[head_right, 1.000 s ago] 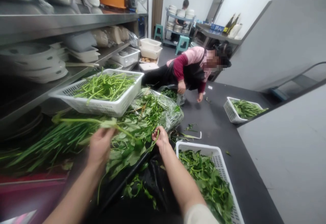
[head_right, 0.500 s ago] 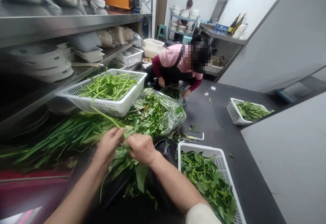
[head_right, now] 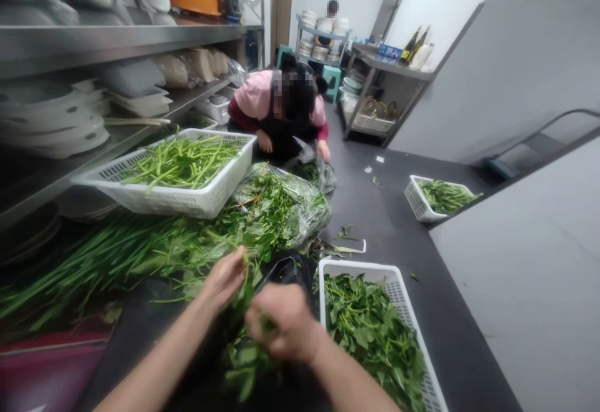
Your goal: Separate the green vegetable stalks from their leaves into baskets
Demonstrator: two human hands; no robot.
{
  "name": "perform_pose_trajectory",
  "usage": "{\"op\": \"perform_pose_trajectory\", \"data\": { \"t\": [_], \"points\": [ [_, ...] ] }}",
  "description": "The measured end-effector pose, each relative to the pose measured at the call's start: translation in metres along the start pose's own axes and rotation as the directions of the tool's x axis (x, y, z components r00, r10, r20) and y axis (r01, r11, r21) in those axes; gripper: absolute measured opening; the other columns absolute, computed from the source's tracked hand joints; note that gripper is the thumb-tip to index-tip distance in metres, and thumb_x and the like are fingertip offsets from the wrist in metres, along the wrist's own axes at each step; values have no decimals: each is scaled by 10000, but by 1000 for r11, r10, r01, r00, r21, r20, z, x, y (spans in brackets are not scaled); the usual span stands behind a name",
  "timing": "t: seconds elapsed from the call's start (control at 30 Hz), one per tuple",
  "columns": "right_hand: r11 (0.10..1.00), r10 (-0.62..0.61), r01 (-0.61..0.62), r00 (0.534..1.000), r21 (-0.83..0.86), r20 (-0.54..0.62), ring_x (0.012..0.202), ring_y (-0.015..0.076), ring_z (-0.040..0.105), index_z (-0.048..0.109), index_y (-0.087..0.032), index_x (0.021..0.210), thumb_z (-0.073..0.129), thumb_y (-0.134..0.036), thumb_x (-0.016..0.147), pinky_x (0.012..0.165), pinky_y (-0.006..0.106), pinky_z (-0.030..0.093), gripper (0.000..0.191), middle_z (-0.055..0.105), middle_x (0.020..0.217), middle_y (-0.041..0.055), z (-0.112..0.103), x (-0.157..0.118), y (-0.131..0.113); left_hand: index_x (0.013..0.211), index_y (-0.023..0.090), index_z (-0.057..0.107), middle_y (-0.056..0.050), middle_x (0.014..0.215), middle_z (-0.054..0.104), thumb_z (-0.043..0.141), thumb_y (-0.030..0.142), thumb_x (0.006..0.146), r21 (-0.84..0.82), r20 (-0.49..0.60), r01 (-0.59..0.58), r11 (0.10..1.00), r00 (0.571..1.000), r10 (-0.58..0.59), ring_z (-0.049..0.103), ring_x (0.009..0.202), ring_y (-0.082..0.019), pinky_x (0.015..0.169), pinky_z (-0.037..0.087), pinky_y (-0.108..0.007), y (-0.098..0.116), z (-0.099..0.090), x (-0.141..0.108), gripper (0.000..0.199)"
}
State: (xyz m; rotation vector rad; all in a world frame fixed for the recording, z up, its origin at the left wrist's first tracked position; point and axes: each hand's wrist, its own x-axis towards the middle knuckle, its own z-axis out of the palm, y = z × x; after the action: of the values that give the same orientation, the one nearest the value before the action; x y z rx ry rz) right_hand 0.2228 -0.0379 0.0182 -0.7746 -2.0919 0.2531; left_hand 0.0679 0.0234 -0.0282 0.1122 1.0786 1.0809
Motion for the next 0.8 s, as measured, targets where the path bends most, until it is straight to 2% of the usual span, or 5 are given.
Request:
{"op": "perform_pose_trajectory", "data": {
  "t": [0.1,0.27,0.53,0.7,0.8],
  "points": [
    [905,371,-359,929,-227,9,528,110,507,529,-180,679,422,-207,852,531,216,380,205,564,589,16,-34,-42,43,608,132,567,63,495,498,741,189,639,221,70,-128,967,991,115,430,424,-44,422,332,-145,10,-15,-5,185],
    [526,838,-681,517,-509,175,812,252,612,611,-161,790,661,-261,655,694,325,445,175,652,849,110,-59,-110,100,679,166,591,33,561,509,648,337,637,699,349,-394,597,916,197,518,594,-144,541,372,-234,17,-25,-15,185],
    [224,684,-854,481,469,549,620,92,565,227,-283,1369,749,-389,583,468,215,414,950,444,1314,132,29,-16,54,920,208,456,56,616,550,540,291,627,855,432,-465,231,884,180,514,580,-151,574,382,-258,14,-12,-38,315],
    [270,287,-880,460,390,840,461,52,430,612,-122,886,741,-382,605,420,165,313,404,534,579,-44,65,16,62,800,226,414,70,583,543,545,262,625,872,426,-443,208,896,126,503,559,-135,544,359,-234,31,-26,-53,222],
    [286,413,-864,501,414,761,432,34,363,576,-118,631,709,-393,647,393,156,244,306,457,488,-59,60,27,88,736,213,447,72,566,501,574,266,603,863,417,-397,312,909,3,460,545,-116,530,335,-220,42,-37,-59,191]
  ]
}}
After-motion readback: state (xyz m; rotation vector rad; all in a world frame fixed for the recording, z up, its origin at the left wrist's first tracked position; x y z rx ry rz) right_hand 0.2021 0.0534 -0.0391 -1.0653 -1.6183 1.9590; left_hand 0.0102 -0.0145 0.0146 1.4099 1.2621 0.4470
